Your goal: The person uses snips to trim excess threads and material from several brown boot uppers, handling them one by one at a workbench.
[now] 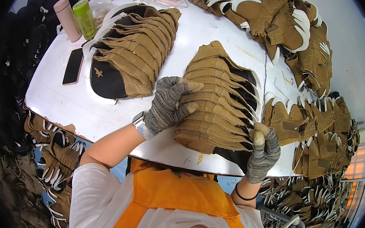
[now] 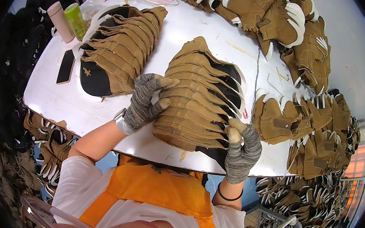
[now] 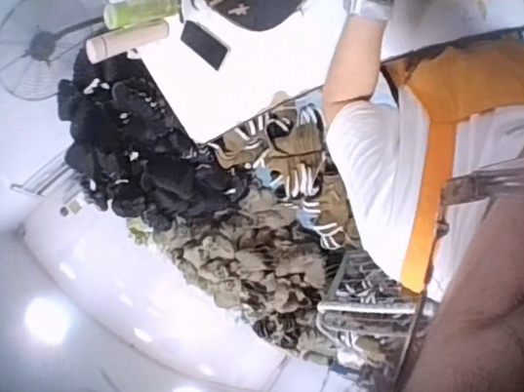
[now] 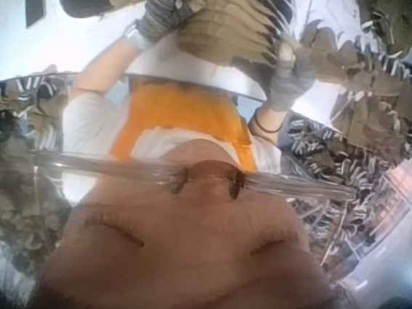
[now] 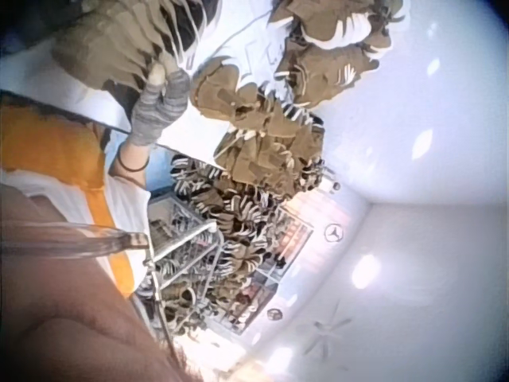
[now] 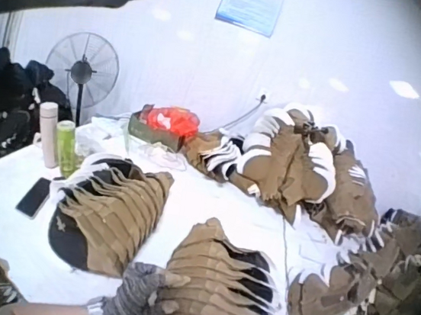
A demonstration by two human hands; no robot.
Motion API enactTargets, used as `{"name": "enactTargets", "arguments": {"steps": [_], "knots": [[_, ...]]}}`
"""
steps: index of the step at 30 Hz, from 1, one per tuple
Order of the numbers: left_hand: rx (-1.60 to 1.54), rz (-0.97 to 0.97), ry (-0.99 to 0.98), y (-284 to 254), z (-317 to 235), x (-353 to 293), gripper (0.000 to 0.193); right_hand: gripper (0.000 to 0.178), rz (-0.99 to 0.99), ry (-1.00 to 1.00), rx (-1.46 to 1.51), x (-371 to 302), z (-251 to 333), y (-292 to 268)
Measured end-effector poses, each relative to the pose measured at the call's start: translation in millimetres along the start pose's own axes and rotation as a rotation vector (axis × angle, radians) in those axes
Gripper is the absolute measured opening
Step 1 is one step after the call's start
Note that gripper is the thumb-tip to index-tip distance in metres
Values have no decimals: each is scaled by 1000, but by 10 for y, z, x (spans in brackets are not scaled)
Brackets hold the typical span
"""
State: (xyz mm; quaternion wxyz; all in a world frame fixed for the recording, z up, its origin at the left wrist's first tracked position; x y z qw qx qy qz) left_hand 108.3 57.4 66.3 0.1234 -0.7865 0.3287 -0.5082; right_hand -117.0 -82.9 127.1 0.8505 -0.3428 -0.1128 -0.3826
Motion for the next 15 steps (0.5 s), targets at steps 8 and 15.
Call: {"name": "enactTargets", "arguments": {"steps": [8, 15], "knots": [[5, 82, -142, 16, -59, 217, 36, 20, 3, -78, 27, -77, 65, 3], [228, 102, -138, 77, -123, 486, 25, 17, 13, -105, 46, -104, 87, -38]]}}
Point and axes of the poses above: each hand's wrist, its own x-axis towards the middle knuckle, its own y-axis out of the palm, z = x × y, the point moved 3 cm from there along x, towards the middle knuckle, and after that the axes turned 10 degrees about z, right-handed, at the moved point
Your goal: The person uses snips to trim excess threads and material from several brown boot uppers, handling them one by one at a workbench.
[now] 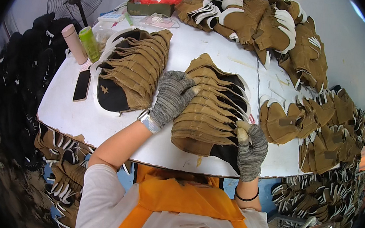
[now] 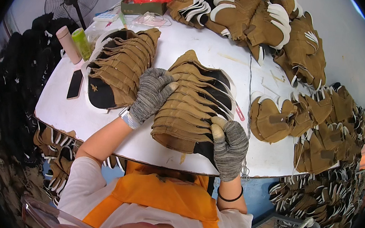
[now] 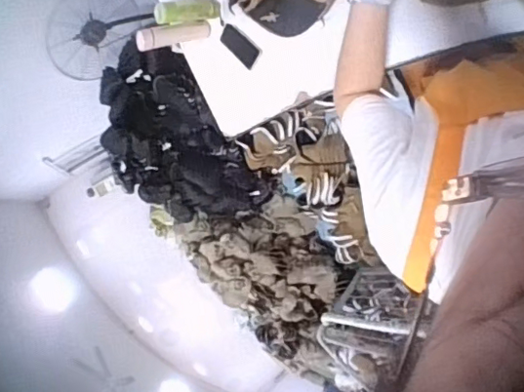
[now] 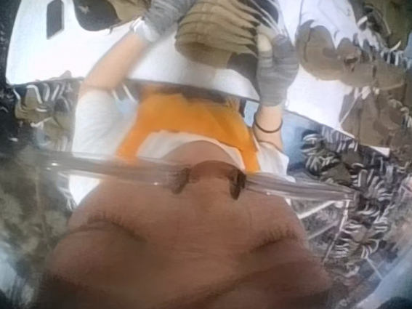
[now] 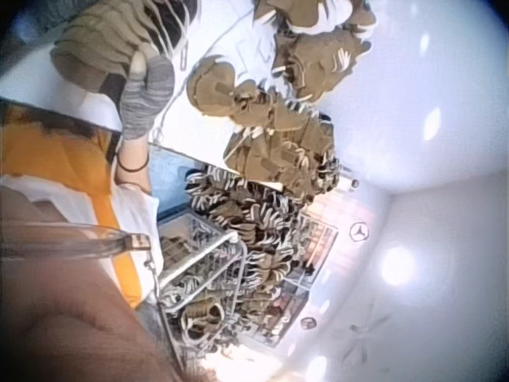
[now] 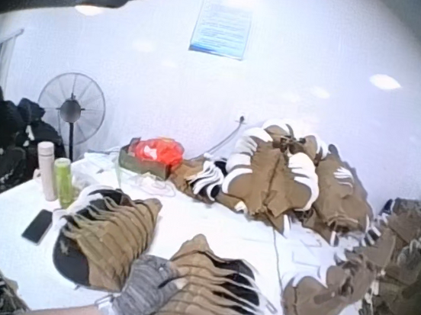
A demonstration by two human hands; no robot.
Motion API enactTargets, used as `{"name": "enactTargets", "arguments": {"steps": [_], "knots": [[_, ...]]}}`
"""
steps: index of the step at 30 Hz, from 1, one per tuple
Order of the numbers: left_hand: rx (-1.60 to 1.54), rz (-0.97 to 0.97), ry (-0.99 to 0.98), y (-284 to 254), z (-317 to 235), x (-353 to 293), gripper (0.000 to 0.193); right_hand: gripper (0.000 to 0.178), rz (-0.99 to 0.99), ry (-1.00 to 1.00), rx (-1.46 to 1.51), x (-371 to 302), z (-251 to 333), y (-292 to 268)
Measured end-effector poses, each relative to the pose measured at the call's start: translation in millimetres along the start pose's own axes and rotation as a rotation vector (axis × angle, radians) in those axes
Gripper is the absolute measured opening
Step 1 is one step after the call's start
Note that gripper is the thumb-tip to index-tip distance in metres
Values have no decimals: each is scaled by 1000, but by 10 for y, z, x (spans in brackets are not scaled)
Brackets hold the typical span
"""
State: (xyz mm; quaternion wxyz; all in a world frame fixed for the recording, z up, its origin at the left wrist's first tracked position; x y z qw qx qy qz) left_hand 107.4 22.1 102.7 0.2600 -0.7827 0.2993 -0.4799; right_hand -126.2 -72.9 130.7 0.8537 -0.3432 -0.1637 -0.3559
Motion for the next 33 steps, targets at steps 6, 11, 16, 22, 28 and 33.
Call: {"name": "enactTargets", "arguments": {"steps": [6, 11, 16, 22, 28, 33], "knots": [[58, 15, -68, 29, 71, 258, 32, 19, -4, -13, 51, -18, -50, -8], [-560, 288, -229, 294, 322, 499, 58, 23, 42, -106, -22, -23, 71, 5], [-362, 344, -172, -136, 451, 796, 48, 71, 446, -344, -424, -25, 481, -65], [559, 131, -217, -990, 1766, 1213, 58, 62, 334, -305, -709, -177, 428, 159], [248, 555, -591, -1072, 2331, 1000, 67, 37, 148, -290, -697, -210, 383, 261], [271, 518, -592, -1033, 2002, 853, 62, 35, -12, -303, -659, -144, 307, 295]]}}
Point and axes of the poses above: each hand's wrist, its own x-axis towards the middle knuckle, its own y-axis out of the palm, z = x × y, the point moved 3 cm from there along x, towards the middle knuckle, and after that the axes turned 10 degrees about z, right-handed, at the moved point
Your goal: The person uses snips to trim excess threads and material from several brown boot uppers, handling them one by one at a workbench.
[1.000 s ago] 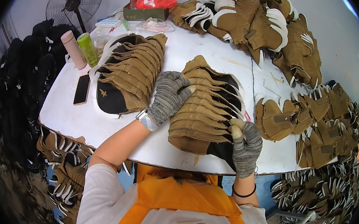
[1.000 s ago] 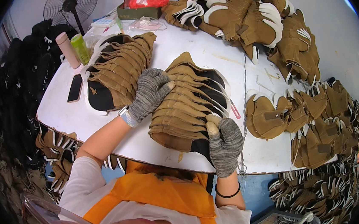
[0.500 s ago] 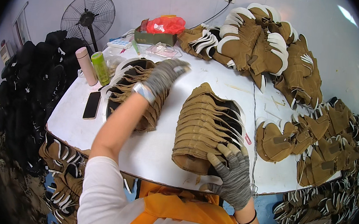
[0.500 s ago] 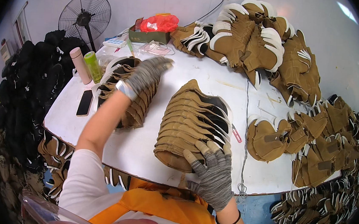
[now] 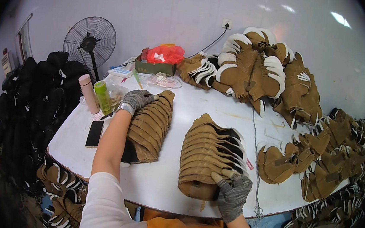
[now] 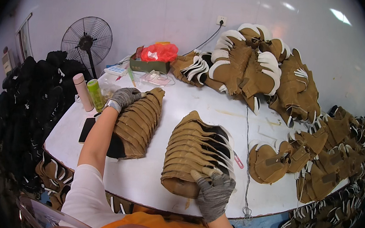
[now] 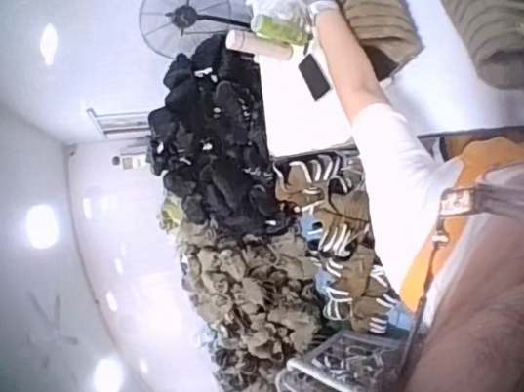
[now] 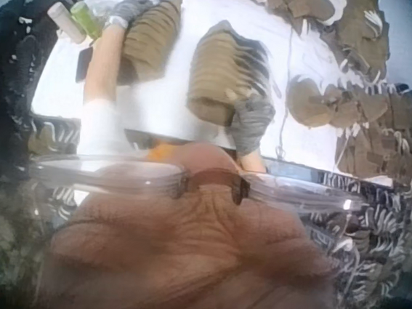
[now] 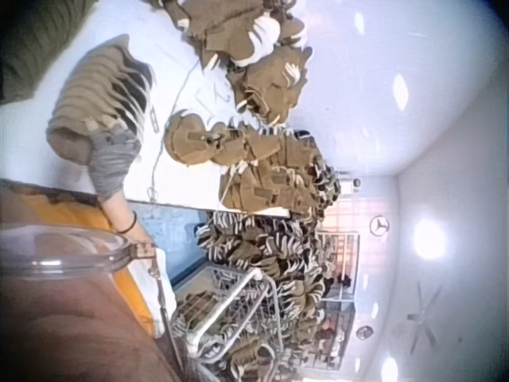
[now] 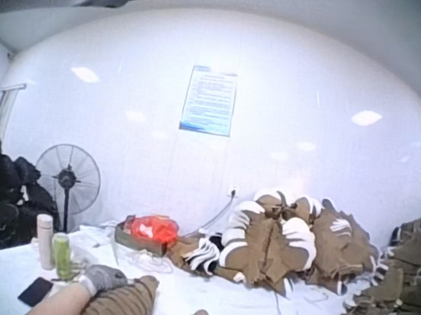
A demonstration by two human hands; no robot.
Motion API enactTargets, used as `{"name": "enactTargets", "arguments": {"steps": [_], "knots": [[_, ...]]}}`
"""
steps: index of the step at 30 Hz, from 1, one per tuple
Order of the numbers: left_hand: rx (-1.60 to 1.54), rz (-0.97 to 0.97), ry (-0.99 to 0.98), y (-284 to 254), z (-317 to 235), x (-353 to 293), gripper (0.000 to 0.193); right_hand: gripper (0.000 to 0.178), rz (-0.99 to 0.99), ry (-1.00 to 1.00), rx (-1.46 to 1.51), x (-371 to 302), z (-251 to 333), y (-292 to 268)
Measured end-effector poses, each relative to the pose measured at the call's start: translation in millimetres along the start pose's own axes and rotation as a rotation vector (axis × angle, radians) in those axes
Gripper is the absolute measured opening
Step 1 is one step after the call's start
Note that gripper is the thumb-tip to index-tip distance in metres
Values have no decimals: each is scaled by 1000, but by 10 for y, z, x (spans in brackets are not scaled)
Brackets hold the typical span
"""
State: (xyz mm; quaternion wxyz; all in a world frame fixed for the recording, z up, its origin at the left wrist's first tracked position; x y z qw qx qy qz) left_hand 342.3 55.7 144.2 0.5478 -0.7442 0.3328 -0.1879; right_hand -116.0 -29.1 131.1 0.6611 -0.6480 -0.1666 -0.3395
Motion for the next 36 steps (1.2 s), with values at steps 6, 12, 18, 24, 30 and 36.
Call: {"name": "enactTargets", "arguments": {"steps": [6, 12, 18, 24, 30, 36], "knots": [[-3, -123, 40, 68, 51, 28, 65, 41, -93, 1, 50, 236, -135, 138], [-22, -2, -116, 112, -239, -349, 70, 36, -111, -1, 47, 183, -218, 390], [-11, -119, -219, 299, -511, -547, 76, 30, -143, -58, 77, 161, -233, 377], [25, -164, -150, 375, -908, -756, 71, 30, -162, -111, 123, 102, -396, 350], [-73, -320, -40, 487, -548, -681, 59, 27, -42, -83, 100, -96, -211, 23], [-165, -304, 16, 541, -598, -597, 61, 29, -33, 268, -23, -1118, -844, -73]]}}
Point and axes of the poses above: each hand's wrist, its own x-axis towards the middle knuckle, its own y-axis out of the palm, z = x × y, the point moved 3 cm from there along x, towards the middle knuckle, and after that the axes turned 10 degrees about z, right-handed, at the moved point
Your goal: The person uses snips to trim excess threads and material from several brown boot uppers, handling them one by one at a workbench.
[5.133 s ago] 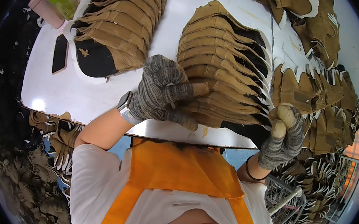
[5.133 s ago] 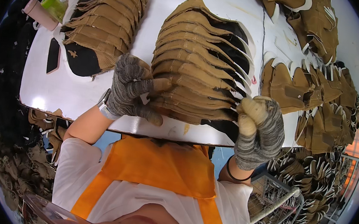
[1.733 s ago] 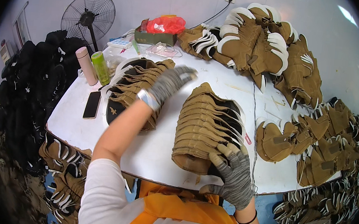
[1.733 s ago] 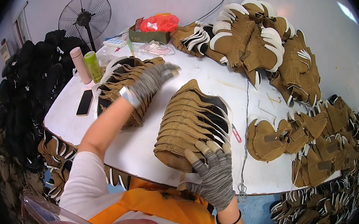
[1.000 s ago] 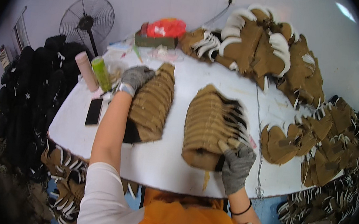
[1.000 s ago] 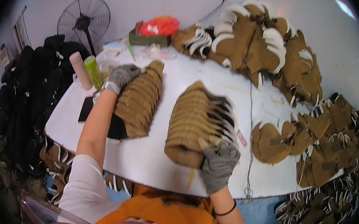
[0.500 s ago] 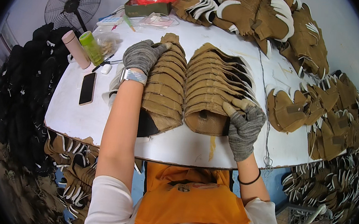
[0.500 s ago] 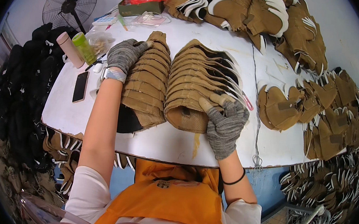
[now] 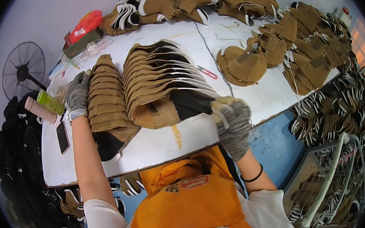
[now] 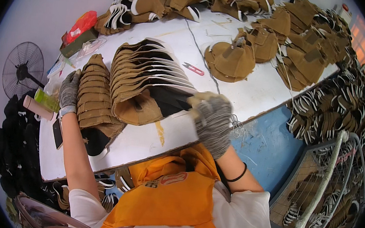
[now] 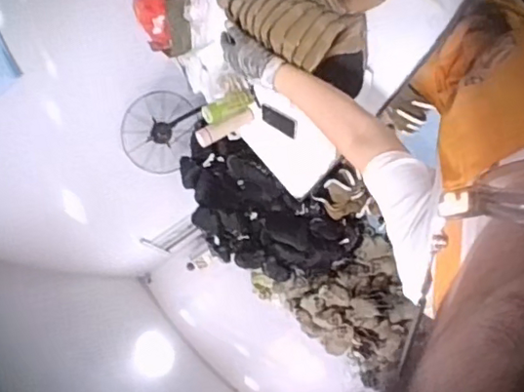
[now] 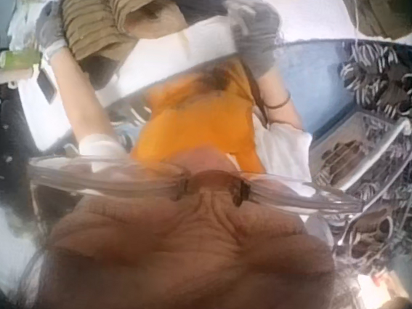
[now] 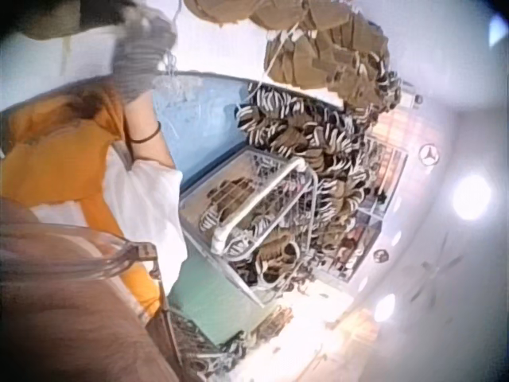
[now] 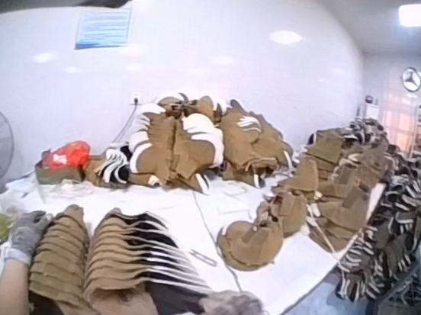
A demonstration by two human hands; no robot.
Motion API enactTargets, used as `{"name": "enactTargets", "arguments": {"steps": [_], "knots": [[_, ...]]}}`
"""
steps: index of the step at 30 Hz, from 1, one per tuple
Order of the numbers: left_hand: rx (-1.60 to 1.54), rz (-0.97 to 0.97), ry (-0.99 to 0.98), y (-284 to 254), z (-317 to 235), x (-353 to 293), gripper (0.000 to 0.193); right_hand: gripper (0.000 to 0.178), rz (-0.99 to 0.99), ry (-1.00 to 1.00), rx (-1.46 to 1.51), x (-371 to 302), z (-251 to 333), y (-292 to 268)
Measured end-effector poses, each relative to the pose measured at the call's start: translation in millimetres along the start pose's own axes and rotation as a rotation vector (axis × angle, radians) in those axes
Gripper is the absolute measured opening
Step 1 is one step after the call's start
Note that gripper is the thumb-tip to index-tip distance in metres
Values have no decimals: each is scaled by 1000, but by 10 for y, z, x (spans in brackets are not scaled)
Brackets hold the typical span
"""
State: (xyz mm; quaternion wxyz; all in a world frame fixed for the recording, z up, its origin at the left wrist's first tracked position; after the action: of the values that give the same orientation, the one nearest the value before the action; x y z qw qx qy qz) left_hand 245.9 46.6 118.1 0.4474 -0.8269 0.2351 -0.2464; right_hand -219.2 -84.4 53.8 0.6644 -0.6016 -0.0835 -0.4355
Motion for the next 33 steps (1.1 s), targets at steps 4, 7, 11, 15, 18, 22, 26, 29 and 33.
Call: {"name": "enactTargets", "arguments": {"steps": [4, 7, 11, 15, 18, 22, 26, 29, 33], "knots": [[-9, -32, -24, -88, -30, -111, 59, 59, 44, 462, -343, -585, -603, -32], [-3, -16, -29, -42, -69, -89, 58, 58, 88, 588, -422, -834, -795, -8], [-192, -20, 81, -145, 47, -66, 52, 48, 366, 651, -332, -584, -694, -69], [-291, -139, 426, -543, -727, -1042, 39, 44, 411, 578, -337, -344, -698, -4], [-362, 439, 429, -621, -432, -2191, 48, 39, 452, 540, -232, -192, -643, 119], [-843, 1026, 123, -138, -111, -3502, 62, 16, 314, 448, -145, -215, -812, 339], [-1251, 736, -1097, 2086, 2689, -5205, 52, 17, 435, 436, -206, -109, -852, 373], [-550, 900, -1175, 2667, 2858, -5535, 51, 20, 522, 453, -226, 47, -815, 429], [-491, 936, -1191, 2876, 2735, -5477, 49, 19, 399, 433, -131, -2, -846, 547]]}}
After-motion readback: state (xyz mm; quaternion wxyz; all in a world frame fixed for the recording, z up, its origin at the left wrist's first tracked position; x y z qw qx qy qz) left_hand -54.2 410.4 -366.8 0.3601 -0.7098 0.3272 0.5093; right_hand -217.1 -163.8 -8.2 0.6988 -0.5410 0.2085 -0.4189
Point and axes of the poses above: each hand's wrist, its own x-axis towards the middle knuckle, its own y-axis out of the palm, z = x × y, the point moved 3 cm from there along x, towards the middle knuckle, and after that the axes turned 10 degrees about z, right-handed, at the moved point
